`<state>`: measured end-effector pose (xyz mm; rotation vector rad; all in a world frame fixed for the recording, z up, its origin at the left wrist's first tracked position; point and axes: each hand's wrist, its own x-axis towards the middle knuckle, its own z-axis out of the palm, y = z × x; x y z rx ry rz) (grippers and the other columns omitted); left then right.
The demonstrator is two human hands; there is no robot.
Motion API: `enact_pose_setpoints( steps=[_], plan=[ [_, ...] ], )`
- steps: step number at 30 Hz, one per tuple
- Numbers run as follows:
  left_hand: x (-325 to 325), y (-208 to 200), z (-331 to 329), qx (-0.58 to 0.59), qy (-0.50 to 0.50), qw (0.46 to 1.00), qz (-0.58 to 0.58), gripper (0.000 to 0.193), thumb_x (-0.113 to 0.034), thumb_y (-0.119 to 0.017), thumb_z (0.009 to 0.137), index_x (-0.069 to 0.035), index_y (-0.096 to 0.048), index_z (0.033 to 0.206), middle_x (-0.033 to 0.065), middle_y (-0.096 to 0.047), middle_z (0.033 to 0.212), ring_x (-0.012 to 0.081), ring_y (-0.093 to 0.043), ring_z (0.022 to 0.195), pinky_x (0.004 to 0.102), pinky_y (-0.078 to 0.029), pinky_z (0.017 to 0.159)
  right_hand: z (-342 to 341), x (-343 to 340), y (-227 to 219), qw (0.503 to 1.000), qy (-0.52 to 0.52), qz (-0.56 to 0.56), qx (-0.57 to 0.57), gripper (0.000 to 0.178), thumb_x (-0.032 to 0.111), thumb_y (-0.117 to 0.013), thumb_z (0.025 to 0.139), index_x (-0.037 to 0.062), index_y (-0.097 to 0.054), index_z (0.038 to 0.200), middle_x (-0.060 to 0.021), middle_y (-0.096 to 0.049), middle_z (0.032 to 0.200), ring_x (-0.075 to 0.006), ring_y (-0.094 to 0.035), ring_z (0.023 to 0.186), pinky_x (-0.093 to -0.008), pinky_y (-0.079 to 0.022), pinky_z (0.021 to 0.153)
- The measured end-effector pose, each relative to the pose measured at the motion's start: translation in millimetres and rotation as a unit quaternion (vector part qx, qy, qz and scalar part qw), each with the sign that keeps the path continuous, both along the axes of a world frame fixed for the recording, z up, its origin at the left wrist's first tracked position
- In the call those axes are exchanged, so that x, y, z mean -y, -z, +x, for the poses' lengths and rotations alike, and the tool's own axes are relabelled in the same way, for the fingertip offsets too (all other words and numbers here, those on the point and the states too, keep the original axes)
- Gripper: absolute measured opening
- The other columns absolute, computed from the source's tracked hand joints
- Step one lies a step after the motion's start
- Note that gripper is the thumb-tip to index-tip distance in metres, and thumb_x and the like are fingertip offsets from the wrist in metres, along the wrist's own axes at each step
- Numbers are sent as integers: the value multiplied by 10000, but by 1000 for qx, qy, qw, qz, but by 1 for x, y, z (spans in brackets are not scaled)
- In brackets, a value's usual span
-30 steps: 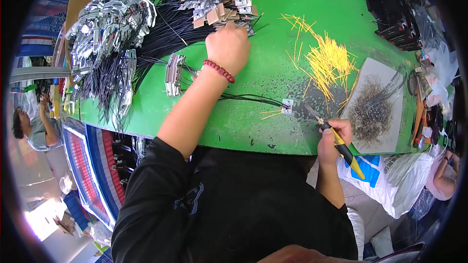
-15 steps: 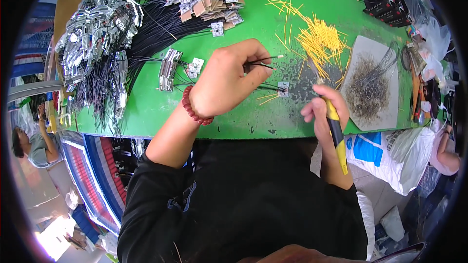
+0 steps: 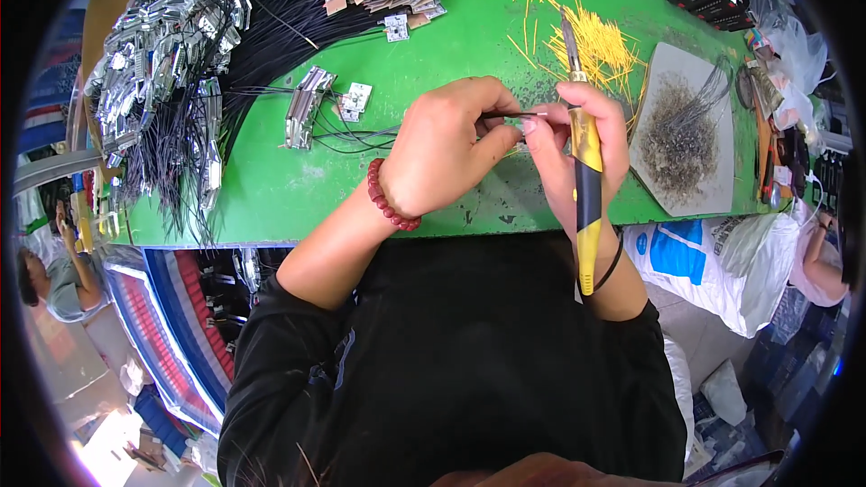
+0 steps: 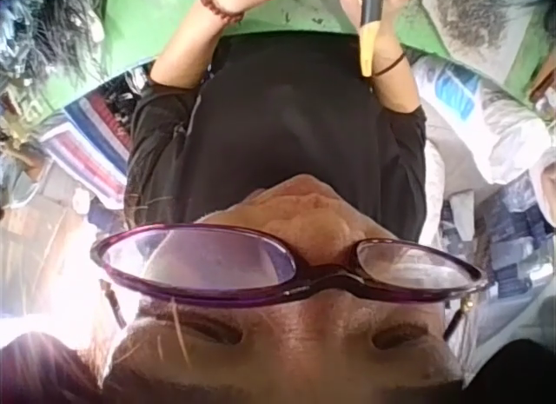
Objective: The person solders wires and electronic components onto small circuit boards using a soldering iron and solder wire, then trims the wires with wire cutters.
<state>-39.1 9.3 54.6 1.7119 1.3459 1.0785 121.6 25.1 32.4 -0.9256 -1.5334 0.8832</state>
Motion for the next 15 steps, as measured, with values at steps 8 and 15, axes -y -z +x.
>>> enact_pose_setpoints(
  steps=[8,15],
  plan=[
    [-1,-2,-1,-11,5,1000,-2,176,-11,-686,756,25,-633,919,122,-661,824,196,-653,742,289,-522,674,1,-1,-2,999,-18,42,-21,442,-9,-744,741,64,-541,1127,-56,-677,826,-69,-613,688,-198,-440,566],
    [-3,-6,-1,3,26,999,-28,152,-37,-681,799,25,-635,930,99,-664,832,154,-635,750,275,-514,682,0,0,1,999,9,9,-37,407,-41,-713,760,70,-544,1114,-51,-678,841,-54,-593,695,-182,-416,568]
  ],
)
